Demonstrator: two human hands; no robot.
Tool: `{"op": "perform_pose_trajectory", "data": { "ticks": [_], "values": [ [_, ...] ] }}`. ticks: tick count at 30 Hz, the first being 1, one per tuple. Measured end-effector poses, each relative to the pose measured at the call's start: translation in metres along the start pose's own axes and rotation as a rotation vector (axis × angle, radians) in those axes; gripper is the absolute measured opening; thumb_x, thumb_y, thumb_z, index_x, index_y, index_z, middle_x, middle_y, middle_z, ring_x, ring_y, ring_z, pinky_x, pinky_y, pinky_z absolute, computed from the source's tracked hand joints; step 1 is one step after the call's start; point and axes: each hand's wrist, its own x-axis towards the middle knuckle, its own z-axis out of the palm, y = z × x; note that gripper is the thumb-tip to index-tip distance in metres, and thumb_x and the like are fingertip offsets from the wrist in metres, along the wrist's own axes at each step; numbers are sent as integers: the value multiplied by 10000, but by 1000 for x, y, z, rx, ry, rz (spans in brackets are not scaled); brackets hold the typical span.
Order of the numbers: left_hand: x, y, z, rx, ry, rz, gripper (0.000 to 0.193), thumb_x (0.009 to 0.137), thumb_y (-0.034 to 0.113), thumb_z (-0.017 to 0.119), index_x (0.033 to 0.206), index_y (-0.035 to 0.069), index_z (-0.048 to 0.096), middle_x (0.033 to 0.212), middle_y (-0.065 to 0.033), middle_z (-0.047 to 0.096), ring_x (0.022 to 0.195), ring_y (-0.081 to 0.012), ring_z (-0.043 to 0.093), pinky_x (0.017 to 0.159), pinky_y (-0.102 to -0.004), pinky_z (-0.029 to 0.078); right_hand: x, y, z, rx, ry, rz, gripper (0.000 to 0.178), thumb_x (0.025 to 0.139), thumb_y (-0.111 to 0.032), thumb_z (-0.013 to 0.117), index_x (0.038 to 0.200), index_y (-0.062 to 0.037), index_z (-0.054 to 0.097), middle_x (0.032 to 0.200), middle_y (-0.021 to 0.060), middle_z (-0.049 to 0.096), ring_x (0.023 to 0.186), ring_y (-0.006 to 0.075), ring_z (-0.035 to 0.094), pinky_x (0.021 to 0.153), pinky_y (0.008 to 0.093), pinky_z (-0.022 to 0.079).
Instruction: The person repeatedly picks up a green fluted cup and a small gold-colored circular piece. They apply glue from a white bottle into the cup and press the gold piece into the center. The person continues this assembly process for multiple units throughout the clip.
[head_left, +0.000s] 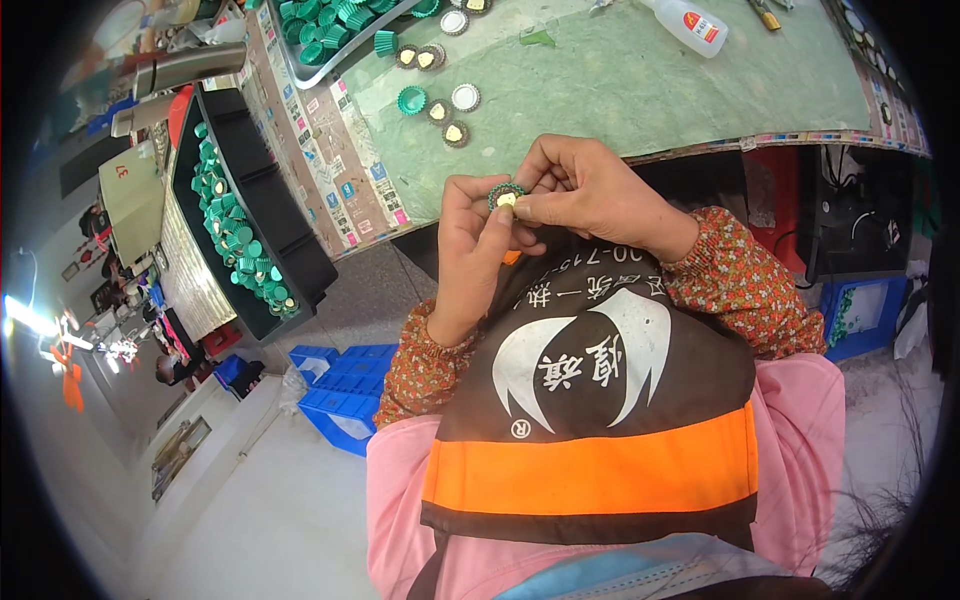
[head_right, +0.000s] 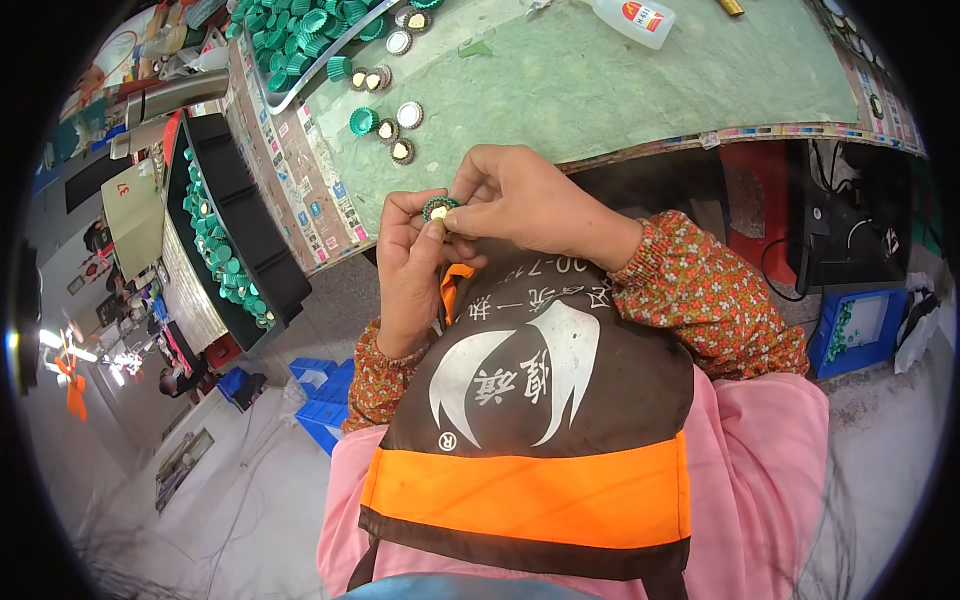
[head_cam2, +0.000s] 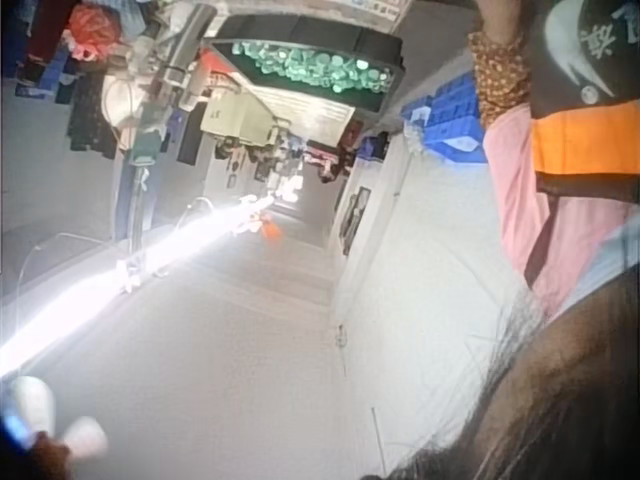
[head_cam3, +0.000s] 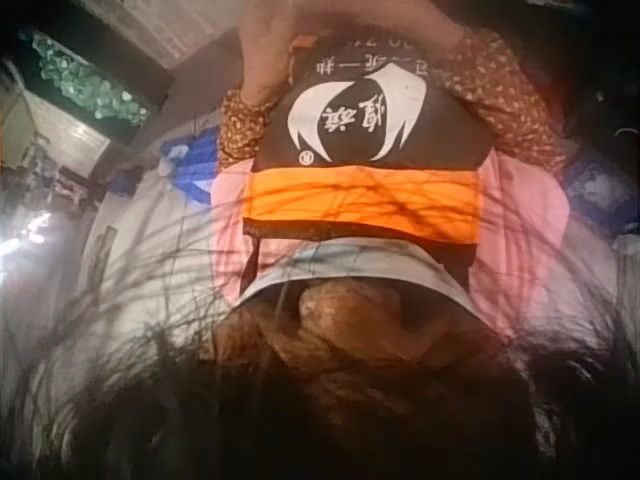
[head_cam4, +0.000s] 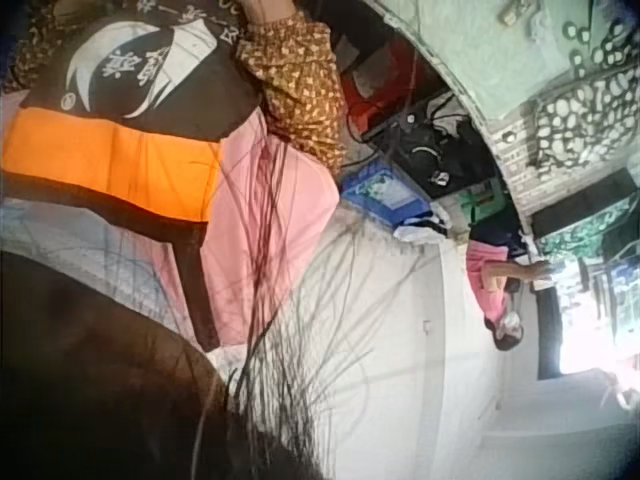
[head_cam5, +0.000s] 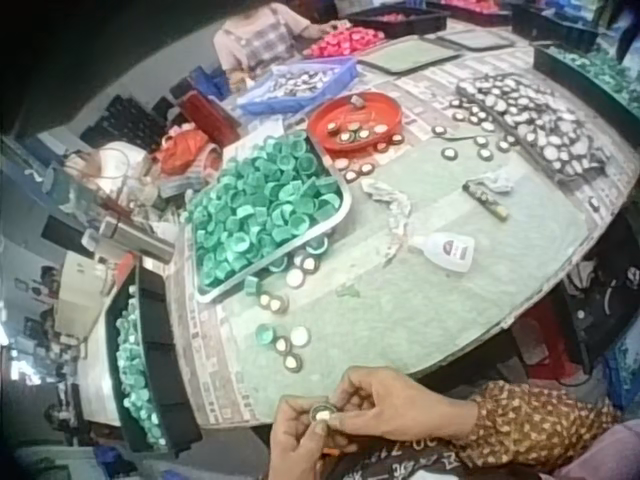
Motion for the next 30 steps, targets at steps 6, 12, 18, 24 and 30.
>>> {"op": "perform_pose_trajectory", "data": {
  "ticks": [6, 12, 18, 24, 30],
  "values": [
    [-1, 0, 5, 14, 28, 10, 229, 1026, 81, 488, 1243, 15, 456, 941, -81, 637, 759, -106, 650, 665, -297, 614, -4, 2, 2, -135, 8, -50, 208, 872, -109, 726, 901, 38, 582, 786, 59, 666, 702, 96, 621, 604, 255, 486],
    [-3, 1, 7, 27, 62, 8, 213, 1010, 65, 478, 1219, 24, 469, 895, -59, 620, 676, -76, 614, 608, -253, 576, -8, 10, 11, 43, 37, -95, 167, 876, -67, 690, 862, 31, 555, 768, 70, 663, 678, 94, 630, 583, 253, 482],
    [-2, -3, 5, 58, 84, 1, 211, 1008, 58, 471, 1218, 29, 468, 887, -70, 627, 668, -74, 606, 600, -242, 560, -2, 11, 10, 75, -1, -44, 119, 902, -61, 661, 887, 17, 572, 755, 45, 635, 611, 62, 584, 519, 231, 442],
    [2, 5, 3, 134, 50, -37, 218, 1019, 58, 459, 1235, 32, 465, 965, -101, 652, 761, -94, 641, 685, -269, 602, -4, -15, -7, 45, -39, 165, 135, 930, -126, 648, 906, 2, 610, 738, 31, 629, 520, 50, 525, 437, 208, 368],
    [3, 9, 4, 46, 7, -102, 212, 1017, 78, 486, 1220, 18, 472, 985, -115, 652, 848, -125, 660, 702, -289, 619, 1, 1, -4, -51, -13, -7, 166, 879, -119, 659, 863, 43, 625, 764, 83, 698, 669, 128, 683, 597, 261, 511]
  ]
}}
